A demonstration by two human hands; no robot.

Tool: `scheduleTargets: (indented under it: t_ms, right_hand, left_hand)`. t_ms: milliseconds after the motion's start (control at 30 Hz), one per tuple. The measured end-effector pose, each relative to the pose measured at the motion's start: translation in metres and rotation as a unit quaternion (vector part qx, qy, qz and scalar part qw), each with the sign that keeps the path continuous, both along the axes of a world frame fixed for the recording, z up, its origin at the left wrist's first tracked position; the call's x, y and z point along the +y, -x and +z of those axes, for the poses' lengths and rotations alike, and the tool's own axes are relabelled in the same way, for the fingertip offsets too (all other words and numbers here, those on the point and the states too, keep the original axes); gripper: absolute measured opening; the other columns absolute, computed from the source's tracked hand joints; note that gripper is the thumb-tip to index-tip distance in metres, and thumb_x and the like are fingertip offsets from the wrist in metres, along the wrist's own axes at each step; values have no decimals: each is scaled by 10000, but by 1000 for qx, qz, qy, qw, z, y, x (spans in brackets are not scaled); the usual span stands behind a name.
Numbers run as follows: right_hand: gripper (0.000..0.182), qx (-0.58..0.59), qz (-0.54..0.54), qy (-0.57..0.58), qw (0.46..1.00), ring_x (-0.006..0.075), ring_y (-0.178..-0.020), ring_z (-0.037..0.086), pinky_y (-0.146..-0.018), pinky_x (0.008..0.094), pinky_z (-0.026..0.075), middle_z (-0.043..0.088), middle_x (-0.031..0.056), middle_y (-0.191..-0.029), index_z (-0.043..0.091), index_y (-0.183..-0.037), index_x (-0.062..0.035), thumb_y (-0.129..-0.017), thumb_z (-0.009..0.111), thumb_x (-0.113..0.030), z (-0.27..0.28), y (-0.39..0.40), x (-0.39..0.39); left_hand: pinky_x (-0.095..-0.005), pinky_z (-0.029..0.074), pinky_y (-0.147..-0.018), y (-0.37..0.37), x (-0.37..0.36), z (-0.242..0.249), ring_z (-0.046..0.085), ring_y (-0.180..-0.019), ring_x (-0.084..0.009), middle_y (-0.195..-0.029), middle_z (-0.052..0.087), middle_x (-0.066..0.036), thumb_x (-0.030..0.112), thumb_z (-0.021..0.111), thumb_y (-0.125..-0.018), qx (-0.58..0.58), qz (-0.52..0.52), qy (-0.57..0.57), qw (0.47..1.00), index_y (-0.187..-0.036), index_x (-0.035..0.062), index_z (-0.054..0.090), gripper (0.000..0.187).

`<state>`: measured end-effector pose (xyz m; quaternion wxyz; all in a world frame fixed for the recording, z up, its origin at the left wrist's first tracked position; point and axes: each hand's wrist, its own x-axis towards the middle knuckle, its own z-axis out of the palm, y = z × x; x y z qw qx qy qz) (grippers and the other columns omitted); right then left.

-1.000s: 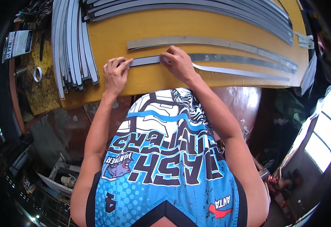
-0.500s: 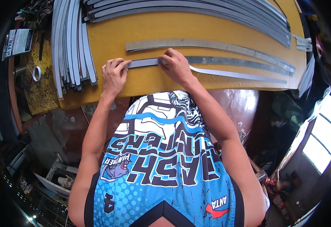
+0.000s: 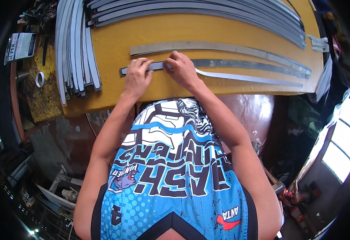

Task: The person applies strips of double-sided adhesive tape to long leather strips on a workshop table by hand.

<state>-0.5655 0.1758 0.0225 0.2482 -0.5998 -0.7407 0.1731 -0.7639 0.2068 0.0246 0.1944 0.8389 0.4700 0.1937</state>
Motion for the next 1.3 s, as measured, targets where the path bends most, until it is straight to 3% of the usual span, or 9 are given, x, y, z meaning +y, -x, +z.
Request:
scheduleTargets:
  t_ms: [67,267,567,700,833,1300]
  right_hand:
    - [156,1,-5,-2,1000,278,-843,605,-732,383,514,584,79,-896,689,-899,-103,-752,738,-119,-2,0,0]
    - [214,2,-7,4,1000,289,-840,612,-739,379,514,593,87,-917,694,-963,-104,-756,737,-137,1,-4,-3]
    - [207,23,-48,187,981,312,-866,624,-755,387,504,616,99,-908,683,-984,-122,-803,742,-202,38,-69,-19]
    - [190,45,-47,181,981,301,-898,616,-783,404,496,606,87,-925,683,-949,-124,-803,735,-233,40,-86,-24]
    - [196,38,-29,131,990,308,-855,615,-746,390,507,605,91,-928,679,-966,-100,-793,746,-160,29,-91,-23]
    - [188,24,-29,43,998,298,-876,590,-771,402,491,596,97,-912,673,-911,-79,-746,748,-129,10,-90,-23]
  left_hand:
    - [-391,448,-902,-17,0,-3,552,-1040,-263,-1068,609,-79,92,684,-786,-54,-31,13,998,-1075,40,682,294]
    - [-383,478,-871,-23,0,-9,570,-972,-273,-1016,622,-96,104,706,-793,-60,-35,10,998,-1028,37,707,244]
    - [-375,463,-844,-18,-2,-9,580,-948,-247,-974,640,-69,113,720,-782,-59,-28,-13,998,-999,56,729,224]
    - [-368,453,-820,-19,-5,-8,577,-947,-240,-989,629,-65,122,725,-785,-31,-20,-6,999,-1006,73,733,226]
    - [-365,448,-809,-20,-6,-8,575,-942,-237,-989,621,-62,130,726,-788,-20,-19,-24,999,-1011,76,732,230]
    - [-378,463,-813,-20,-2,-4,581,-917,-256,-941,625,-72,115,740,-772,-62,-5,8,998,-943,50,733,183]
